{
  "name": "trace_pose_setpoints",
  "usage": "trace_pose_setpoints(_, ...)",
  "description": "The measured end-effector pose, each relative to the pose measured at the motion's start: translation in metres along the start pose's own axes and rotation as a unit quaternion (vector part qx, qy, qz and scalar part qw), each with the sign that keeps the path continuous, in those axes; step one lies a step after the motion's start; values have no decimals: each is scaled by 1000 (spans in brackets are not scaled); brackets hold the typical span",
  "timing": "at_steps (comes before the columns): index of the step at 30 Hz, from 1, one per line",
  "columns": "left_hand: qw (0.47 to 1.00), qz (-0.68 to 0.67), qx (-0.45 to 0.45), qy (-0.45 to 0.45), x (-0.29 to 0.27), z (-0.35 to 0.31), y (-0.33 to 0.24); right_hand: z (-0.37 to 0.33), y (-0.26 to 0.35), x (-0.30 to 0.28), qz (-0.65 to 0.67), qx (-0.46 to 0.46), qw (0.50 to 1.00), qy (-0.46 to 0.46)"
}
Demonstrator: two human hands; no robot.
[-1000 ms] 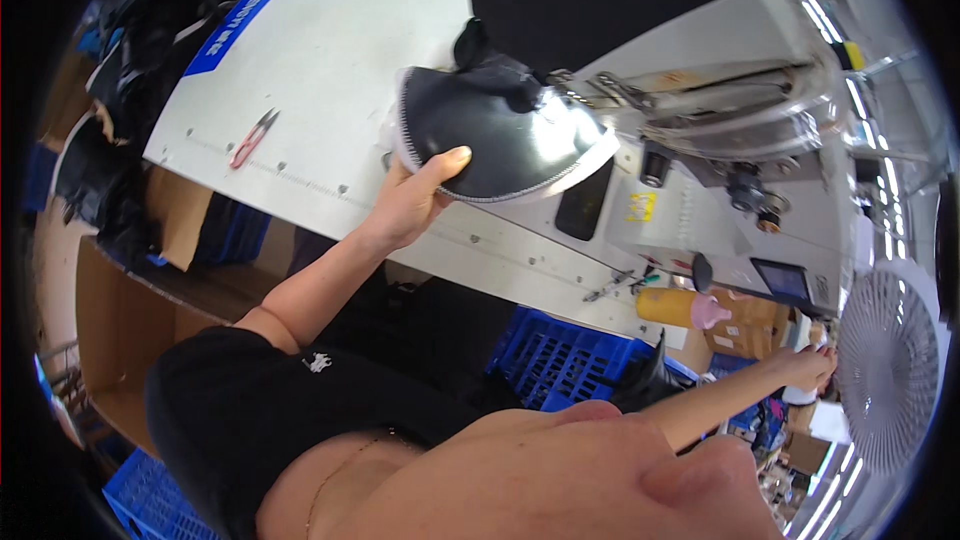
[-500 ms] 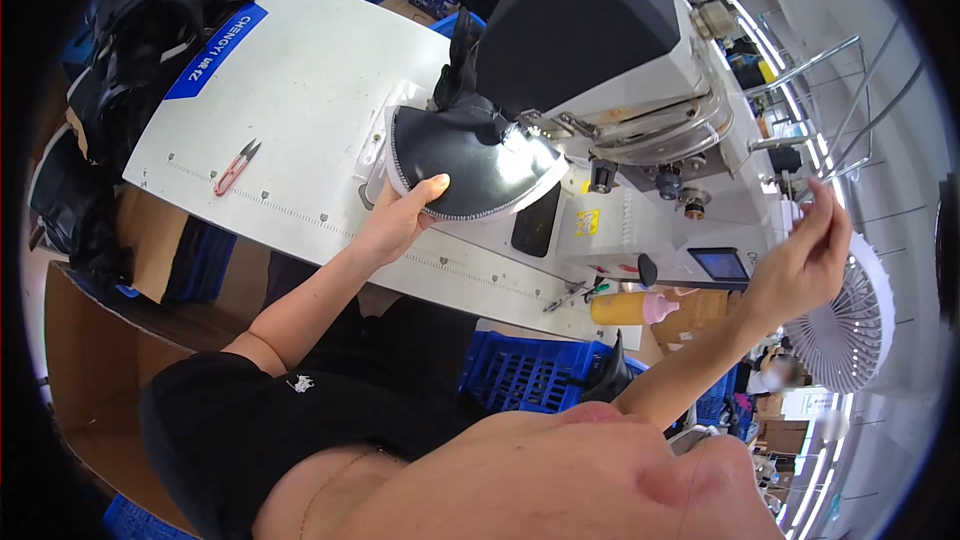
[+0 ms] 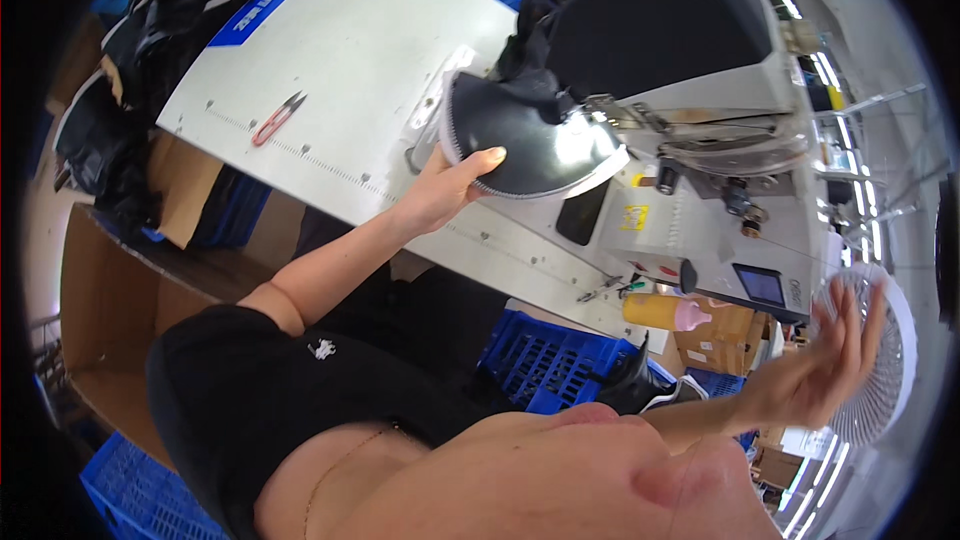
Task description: The person stitches a leather shoe upper using a sewing machine, guiding and rotating the material under the needle, and then lifts the finished shoe upper and moves it aside.
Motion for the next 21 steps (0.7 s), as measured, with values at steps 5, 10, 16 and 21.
trace_pose_setpoints(5,999,15,-3,-28,-3,-2,0,-94,-40,-55,-82,-91,986,-117)
trace_pose_setpoints(10,994,102,24,-39,-10,0,2,-152,-152,-38,-135,315,873,-346)
trace_pose_setpoints(16,999,-11,12,-41,-9,-3,-8,-198,-257,-38,-89,461,826,-314)
trace_pose_setpoints(21,998,4,27,-51,-8,-5,-6,-220,-297,-39,-79,482,816,-309)
Point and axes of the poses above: each hand's wrist, its own z-axis towards the middle knuckle, its own x-axis out of the palm, y = z × x, the point moved 2 cm from there along z, towards the middle knuckle, and after that the axes turned 5 degrees about z, right-handed, at the moved point
